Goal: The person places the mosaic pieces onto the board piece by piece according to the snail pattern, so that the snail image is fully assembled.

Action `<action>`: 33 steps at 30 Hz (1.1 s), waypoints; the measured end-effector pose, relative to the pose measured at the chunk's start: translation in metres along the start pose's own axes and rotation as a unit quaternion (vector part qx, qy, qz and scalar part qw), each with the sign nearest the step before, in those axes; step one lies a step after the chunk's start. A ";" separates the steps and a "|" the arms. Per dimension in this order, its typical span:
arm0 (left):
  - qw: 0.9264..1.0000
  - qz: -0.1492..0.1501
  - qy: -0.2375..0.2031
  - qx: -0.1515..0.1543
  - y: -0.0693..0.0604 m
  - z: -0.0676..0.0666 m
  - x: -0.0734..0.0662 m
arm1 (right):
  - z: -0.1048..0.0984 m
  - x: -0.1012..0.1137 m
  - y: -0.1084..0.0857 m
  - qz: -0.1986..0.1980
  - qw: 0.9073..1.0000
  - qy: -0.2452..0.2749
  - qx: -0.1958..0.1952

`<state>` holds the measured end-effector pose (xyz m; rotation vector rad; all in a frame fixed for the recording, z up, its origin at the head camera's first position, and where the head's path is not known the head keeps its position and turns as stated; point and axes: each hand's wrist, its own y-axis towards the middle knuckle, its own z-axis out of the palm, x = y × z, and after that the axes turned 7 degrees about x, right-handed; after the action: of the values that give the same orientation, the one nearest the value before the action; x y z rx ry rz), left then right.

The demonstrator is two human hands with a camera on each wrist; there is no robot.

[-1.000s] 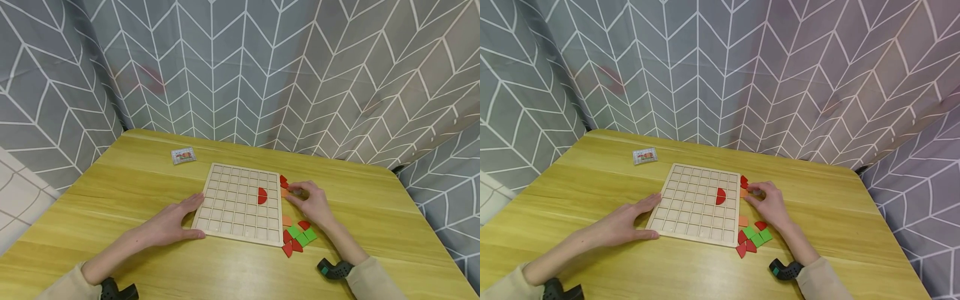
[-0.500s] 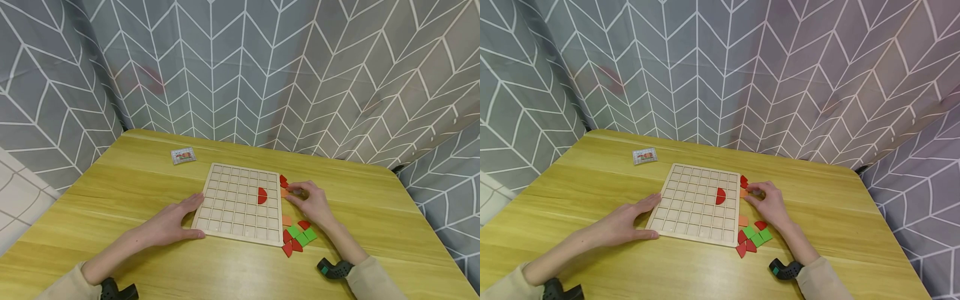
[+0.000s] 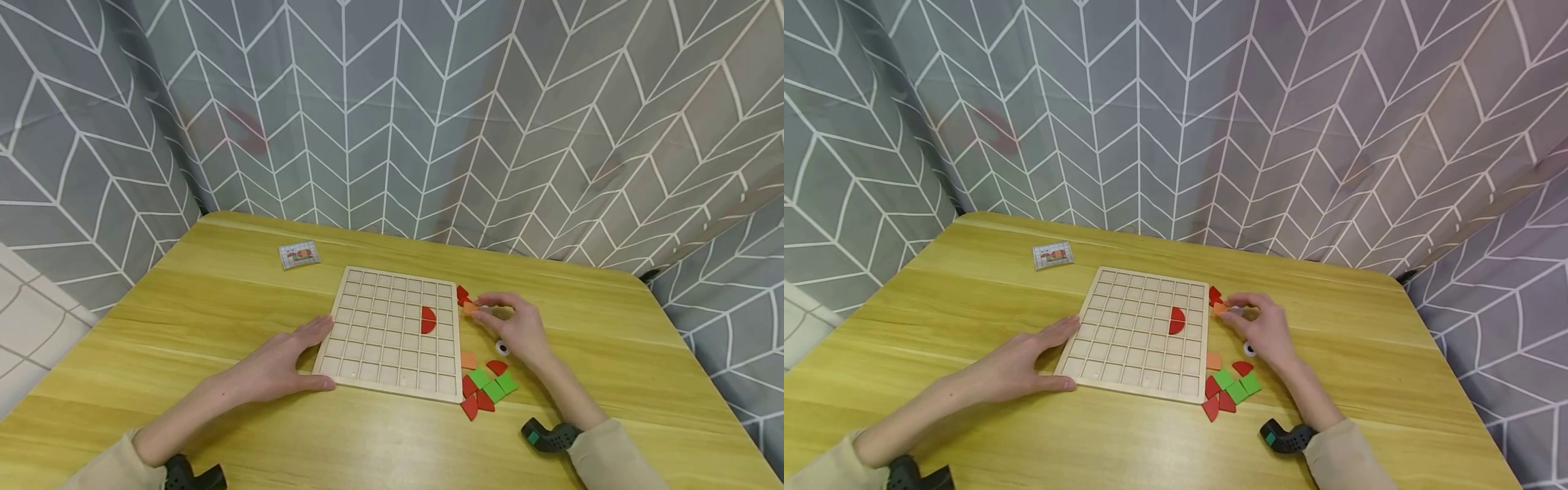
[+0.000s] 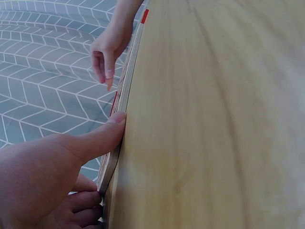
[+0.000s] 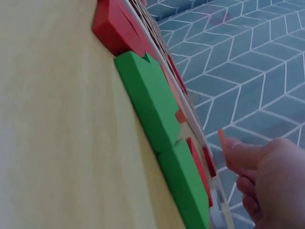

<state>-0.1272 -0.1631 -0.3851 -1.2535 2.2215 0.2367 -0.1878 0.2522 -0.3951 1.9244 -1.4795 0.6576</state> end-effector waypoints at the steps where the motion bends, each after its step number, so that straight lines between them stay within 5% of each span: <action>1: 1.000 0.000 0.000 0.000 0.000 0.000 0.000 | 0.000 0.004 0.000 0.019 1.000 0.013 0.004; 6: 1.000 0.000 -0.001 -0.002 0.000 0.000 0.000 | 0.010 0.028 0.002 0.058 0.997 0.055 0.012; 19: 1.000 -0.004 -0.006 0.003 0.000 0.001 0.000 | 0.044 0.065 0.012 0.016 0.997 0.069 0.023; 33: 1.000 -0.003 0.000 0.000 0.000 0.003 0.001 | 0.066 0.078 0.021 -0.034 0.997 0.053 0.033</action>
<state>-0.1266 -0.1626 -0.3878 -1.2593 2.2174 0.2361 -0.1876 0.1492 -0.3816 1.9491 -1.3362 0.7735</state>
